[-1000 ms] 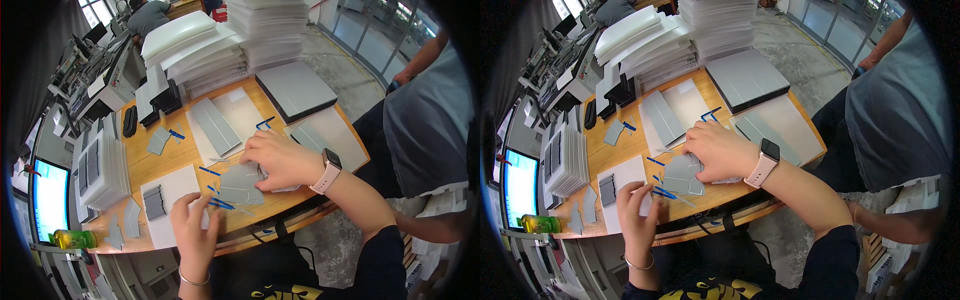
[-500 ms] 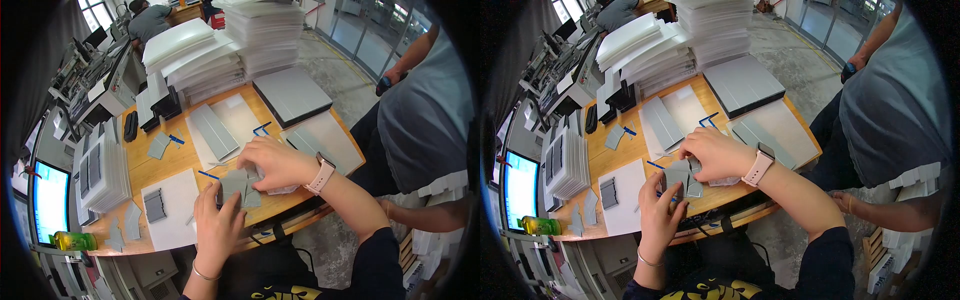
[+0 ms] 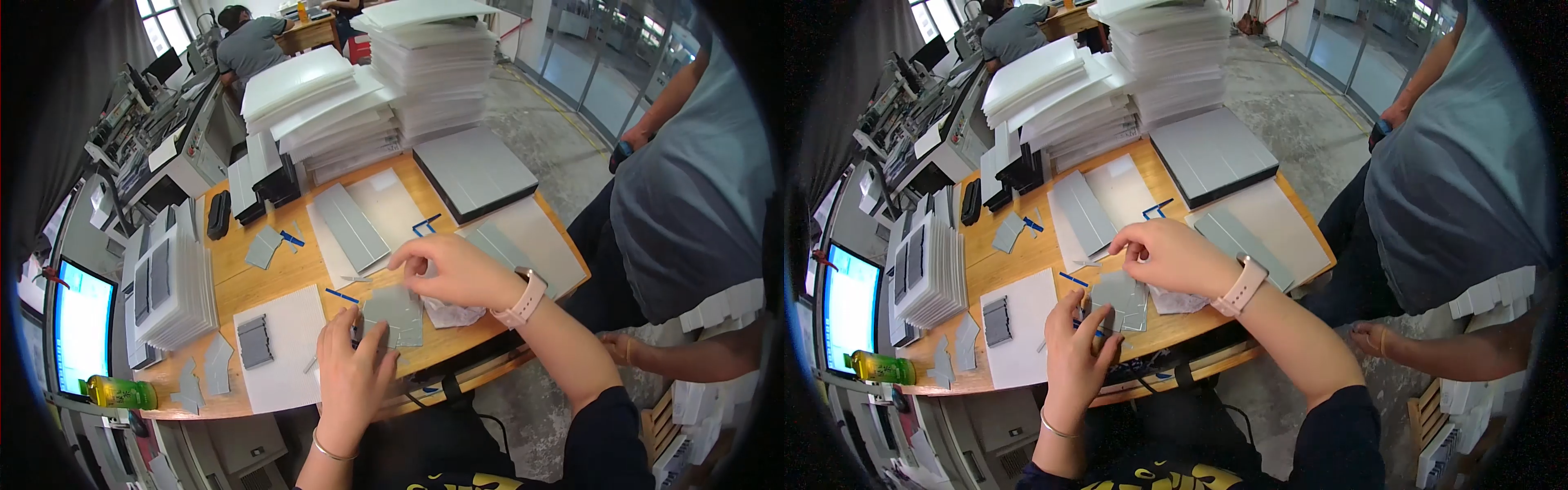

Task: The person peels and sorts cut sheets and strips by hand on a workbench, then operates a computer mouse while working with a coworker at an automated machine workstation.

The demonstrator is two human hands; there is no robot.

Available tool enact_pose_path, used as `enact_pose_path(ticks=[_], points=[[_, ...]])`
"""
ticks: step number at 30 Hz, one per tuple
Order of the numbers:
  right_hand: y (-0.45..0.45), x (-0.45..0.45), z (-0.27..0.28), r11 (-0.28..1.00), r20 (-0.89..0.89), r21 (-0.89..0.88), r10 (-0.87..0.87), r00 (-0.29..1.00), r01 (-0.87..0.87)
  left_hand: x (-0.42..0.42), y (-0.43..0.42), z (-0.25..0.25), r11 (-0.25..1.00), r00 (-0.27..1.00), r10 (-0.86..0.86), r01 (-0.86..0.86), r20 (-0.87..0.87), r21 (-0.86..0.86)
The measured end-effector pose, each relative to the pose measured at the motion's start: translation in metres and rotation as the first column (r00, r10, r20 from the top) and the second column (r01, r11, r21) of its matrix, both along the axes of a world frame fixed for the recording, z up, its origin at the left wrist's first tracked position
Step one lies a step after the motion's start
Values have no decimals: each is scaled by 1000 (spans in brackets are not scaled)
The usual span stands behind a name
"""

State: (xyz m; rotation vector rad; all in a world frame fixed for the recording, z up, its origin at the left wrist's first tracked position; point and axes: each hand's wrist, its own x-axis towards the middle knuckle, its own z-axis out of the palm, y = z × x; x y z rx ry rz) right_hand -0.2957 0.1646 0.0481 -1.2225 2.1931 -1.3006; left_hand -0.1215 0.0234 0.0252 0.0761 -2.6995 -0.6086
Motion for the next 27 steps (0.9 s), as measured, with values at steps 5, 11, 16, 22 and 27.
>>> enact_pose_path(ticks=[5,11,16,22,27], points=[[9,12,1,963,42,170,-218,975,208,4,3,1,999,998,43,-43,-38,19],[29,30,1,990,562,132,-115,819,49,-7,-8,11,997,998,-59,60,16,-58],[42,55,-3,998,682,59,-52,729,15,-24,-21,19,984,979,-159,167,124,-55],[61,68,-5,992,727,-83,-3,687,92,-27,-30,18,975,963,-215,220,163,-13],[65,69,-6,978,739,-135,-7,673,158,-25,-31,22,975,973,-219,221,67,-30]])
